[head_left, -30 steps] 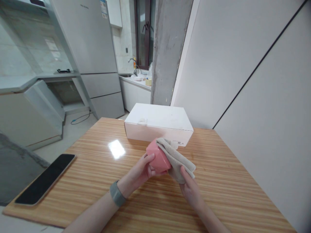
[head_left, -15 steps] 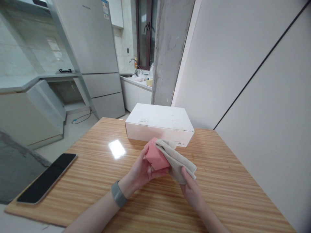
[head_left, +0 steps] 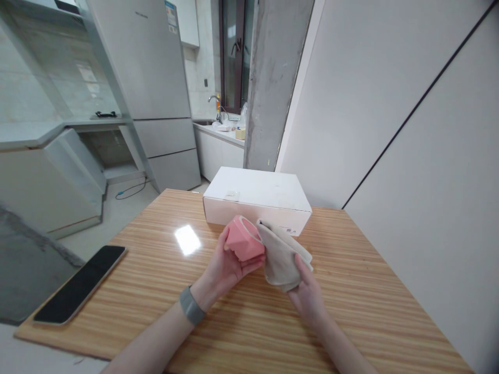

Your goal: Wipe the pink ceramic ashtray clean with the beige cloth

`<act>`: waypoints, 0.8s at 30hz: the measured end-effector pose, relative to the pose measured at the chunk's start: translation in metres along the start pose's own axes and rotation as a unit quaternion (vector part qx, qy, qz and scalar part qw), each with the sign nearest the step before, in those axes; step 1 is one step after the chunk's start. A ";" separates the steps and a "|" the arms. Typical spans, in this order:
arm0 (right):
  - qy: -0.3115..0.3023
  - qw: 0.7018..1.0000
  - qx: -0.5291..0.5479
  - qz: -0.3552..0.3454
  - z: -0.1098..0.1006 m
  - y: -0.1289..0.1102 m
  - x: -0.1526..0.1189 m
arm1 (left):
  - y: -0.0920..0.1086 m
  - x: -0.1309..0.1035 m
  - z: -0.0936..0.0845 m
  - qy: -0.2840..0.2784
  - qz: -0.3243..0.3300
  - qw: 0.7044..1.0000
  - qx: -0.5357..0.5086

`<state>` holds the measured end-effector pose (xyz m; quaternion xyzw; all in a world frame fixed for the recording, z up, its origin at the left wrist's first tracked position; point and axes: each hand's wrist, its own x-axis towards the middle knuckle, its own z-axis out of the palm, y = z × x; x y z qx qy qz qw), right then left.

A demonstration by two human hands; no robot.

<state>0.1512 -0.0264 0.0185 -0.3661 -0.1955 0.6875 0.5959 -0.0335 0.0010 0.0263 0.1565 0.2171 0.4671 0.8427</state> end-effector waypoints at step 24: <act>-0.048 0.978 -0.137 0.148 -0.087 -0.038 -0.055 | -0.008 0.009 -0.012 0.001 0.239 0.912 0.333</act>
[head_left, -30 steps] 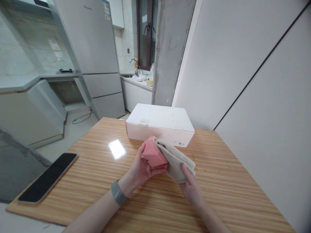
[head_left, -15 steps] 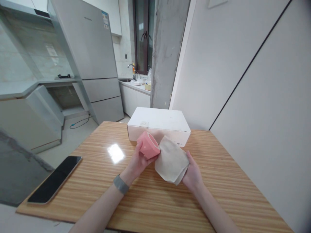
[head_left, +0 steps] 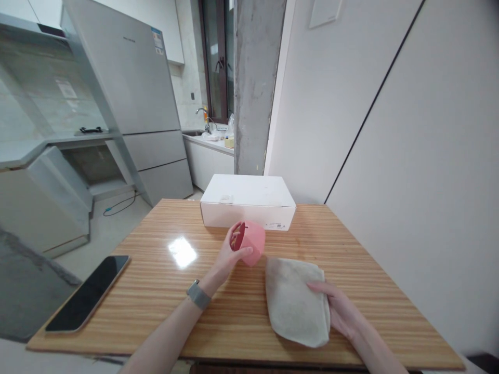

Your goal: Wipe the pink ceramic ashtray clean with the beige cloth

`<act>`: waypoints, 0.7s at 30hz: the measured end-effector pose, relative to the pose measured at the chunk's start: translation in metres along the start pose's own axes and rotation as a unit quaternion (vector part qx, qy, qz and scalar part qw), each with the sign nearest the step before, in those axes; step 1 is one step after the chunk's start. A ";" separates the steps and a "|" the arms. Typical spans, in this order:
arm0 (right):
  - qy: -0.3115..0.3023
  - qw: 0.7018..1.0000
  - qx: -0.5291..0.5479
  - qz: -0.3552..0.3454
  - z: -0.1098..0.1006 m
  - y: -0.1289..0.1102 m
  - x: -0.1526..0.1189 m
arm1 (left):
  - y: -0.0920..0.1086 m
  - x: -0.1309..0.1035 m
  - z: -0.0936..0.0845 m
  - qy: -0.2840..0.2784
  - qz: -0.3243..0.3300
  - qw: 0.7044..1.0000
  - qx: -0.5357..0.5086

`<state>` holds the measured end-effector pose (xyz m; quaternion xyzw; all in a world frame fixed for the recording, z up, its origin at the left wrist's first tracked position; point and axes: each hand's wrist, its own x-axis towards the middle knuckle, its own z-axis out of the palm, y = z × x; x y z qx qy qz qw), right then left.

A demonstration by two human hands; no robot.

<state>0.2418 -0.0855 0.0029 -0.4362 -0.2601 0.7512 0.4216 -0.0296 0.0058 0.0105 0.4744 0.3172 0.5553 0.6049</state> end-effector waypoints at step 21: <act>0.250 0.757 -0.562 -0.221 -0.079 -0.015 -0.016 | 0.002 -0.001 0.006 0.031 -0.016 0.999 0.010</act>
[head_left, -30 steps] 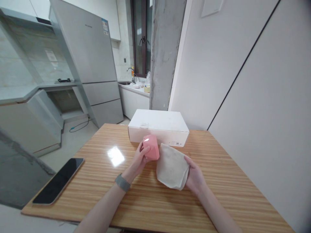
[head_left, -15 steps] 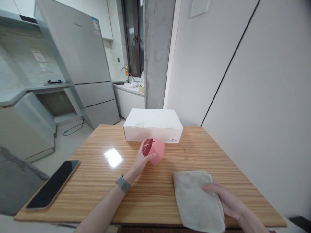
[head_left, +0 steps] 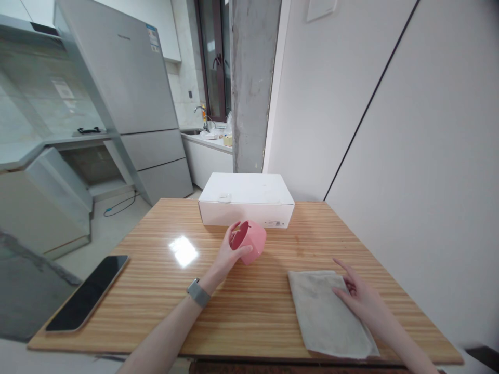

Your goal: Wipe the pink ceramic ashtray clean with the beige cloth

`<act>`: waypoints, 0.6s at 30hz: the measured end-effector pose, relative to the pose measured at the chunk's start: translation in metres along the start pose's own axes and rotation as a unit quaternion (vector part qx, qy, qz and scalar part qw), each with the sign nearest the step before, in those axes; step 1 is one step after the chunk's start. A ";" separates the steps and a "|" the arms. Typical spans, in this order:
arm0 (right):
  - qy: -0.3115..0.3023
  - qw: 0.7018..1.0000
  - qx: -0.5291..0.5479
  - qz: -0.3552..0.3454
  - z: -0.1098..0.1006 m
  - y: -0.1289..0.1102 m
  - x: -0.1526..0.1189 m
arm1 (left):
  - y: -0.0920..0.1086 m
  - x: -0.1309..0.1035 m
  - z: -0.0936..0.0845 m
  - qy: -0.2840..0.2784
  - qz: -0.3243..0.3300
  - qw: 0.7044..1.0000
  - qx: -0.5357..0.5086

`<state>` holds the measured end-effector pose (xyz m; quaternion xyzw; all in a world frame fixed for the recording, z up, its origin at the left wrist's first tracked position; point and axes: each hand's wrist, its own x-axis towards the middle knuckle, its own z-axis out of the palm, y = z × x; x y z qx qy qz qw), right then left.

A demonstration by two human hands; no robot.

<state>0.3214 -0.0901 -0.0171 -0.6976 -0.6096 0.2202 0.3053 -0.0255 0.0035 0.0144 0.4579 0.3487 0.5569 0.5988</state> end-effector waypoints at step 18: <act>-0.135 0.912 0.388 -0.014 0.042 -0.098 0.028 | 0.010 -0.011 0.009 -0.021 0.092 0.991 0.095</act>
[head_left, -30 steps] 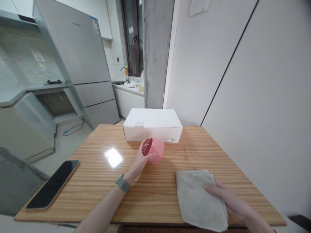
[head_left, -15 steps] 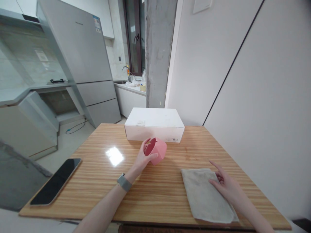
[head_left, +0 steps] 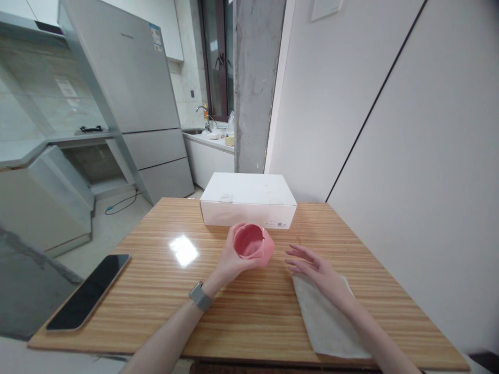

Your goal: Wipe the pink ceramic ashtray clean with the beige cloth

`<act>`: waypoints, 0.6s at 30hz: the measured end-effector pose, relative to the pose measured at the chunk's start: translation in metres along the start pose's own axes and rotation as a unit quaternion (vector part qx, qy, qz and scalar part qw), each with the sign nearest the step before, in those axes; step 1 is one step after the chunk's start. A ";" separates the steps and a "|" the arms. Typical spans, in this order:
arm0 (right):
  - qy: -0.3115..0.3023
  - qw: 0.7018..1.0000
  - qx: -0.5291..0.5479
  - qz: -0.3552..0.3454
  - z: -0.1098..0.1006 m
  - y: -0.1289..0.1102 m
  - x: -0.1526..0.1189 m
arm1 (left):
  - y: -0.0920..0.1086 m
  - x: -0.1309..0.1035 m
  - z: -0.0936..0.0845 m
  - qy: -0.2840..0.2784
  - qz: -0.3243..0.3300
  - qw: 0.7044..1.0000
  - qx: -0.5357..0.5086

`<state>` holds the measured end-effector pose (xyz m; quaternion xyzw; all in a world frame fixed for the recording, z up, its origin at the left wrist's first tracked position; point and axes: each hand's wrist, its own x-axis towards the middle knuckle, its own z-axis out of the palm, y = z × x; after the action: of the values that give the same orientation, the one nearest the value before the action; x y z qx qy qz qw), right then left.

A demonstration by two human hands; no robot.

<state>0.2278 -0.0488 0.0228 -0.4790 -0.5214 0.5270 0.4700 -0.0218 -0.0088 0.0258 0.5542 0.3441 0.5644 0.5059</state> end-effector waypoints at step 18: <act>-0.120 0.969 -0.084 -0.199 0.048 0.008 0.044 | 0.004 -0.009 0.006 -0.026 0.039 0.995 0.086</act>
<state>0.1753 -0.0102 0.0142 -0.3366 -0.7009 0.4312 0.4577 -0.0174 -0.0196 0.0276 0.6230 0.3560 0.5377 0.4427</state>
